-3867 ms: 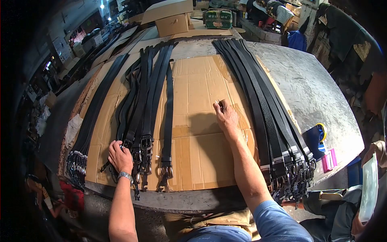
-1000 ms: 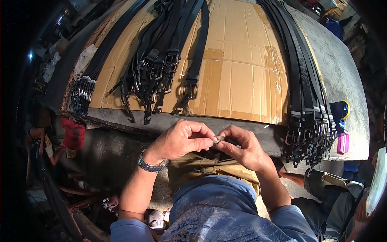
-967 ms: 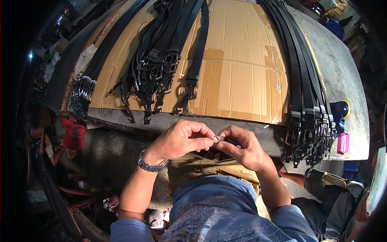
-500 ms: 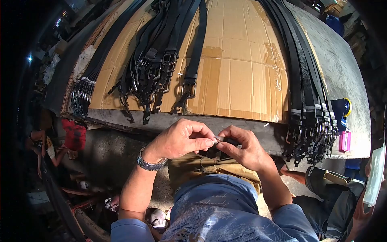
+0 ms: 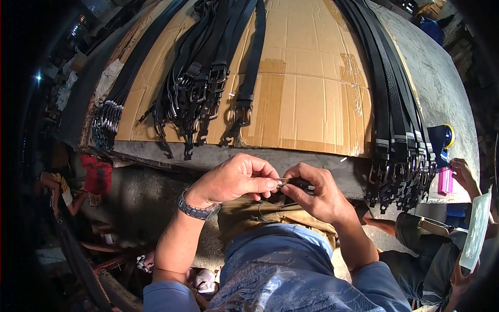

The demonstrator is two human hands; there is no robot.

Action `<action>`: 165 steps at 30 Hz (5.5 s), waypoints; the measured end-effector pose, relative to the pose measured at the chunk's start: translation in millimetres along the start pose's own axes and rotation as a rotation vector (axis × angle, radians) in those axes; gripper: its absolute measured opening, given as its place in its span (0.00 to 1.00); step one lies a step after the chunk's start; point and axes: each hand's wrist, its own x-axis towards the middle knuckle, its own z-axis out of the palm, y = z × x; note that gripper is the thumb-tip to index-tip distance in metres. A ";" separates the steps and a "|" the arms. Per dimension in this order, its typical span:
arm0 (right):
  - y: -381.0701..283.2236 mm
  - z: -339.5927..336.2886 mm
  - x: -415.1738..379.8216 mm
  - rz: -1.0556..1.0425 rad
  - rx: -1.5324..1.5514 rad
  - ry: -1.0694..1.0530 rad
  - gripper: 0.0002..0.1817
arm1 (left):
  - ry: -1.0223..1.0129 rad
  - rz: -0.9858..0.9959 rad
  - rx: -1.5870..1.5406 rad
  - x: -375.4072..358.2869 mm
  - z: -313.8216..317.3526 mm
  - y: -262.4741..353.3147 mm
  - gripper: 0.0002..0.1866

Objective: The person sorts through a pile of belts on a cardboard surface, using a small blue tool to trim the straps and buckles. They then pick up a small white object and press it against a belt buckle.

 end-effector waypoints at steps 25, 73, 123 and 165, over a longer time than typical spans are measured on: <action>-0.4 -4.1 -2.5 -0.150 -0.141 0.076 0.08 | -0.014 -0.049 -0.171 1.9 -0.6 -5.2 0.13; -2.6 -7.5 -4.1 -0.059 0.007 0.099 0.08 | 0.098 0.017 -0.039 5.2 17.0 0.4 0.12; 10.3 -2.3 8.3 0.051 -0.257 0.206 0.18 | 0.611 0.403 0.398 7.7 -11.7 -43.1 0.08; 31.1 -50.2 66.7 -0.117 -0.415 0.547 0.13 | 1.526 0.267 1.045 74.1 -117.5 1.0 0.19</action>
